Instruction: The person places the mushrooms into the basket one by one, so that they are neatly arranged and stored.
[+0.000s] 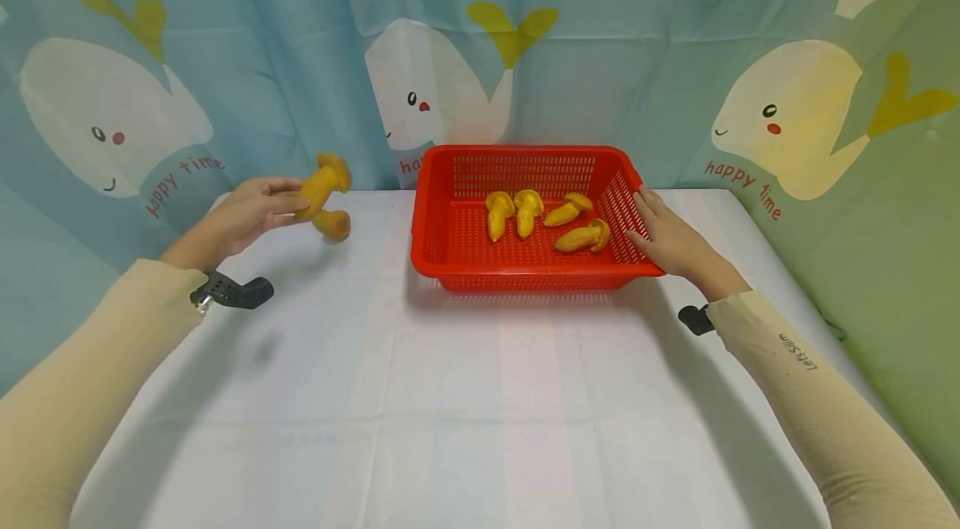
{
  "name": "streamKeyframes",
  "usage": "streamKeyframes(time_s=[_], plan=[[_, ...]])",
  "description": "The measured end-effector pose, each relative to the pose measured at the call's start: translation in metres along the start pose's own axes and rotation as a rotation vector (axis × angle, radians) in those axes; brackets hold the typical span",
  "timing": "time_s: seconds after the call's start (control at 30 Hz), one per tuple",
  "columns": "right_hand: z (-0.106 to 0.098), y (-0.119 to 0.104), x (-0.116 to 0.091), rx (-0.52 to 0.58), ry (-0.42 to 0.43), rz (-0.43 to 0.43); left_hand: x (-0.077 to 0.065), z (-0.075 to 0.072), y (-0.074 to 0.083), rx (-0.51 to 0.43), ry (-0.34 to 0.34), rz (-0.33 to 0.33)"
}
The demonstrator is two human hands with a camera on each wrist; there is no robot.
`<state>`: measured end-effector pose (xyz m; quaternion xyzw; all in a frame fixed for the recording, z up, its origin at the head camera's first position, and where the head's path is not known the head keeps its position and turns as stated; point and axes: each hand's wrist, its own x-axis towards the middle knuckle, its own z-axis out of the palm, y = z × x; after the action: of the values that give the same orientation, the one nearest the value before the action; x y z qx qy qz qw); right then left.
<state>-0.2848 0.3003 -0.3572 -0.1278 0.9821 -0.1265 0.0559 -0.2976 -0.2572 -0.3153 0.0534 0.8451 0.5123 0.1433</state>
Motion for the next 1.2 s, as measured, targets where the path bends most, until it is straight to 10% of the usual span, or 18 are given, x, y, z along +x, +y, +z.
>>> streamKeyframes(time_s=[1.2], plan=[[-0.009, 0.004, 0.001, -0.114, -0.004, -0.121, 0.037, 0.055, 0.080, -0.045, -0.154, 0.066]])
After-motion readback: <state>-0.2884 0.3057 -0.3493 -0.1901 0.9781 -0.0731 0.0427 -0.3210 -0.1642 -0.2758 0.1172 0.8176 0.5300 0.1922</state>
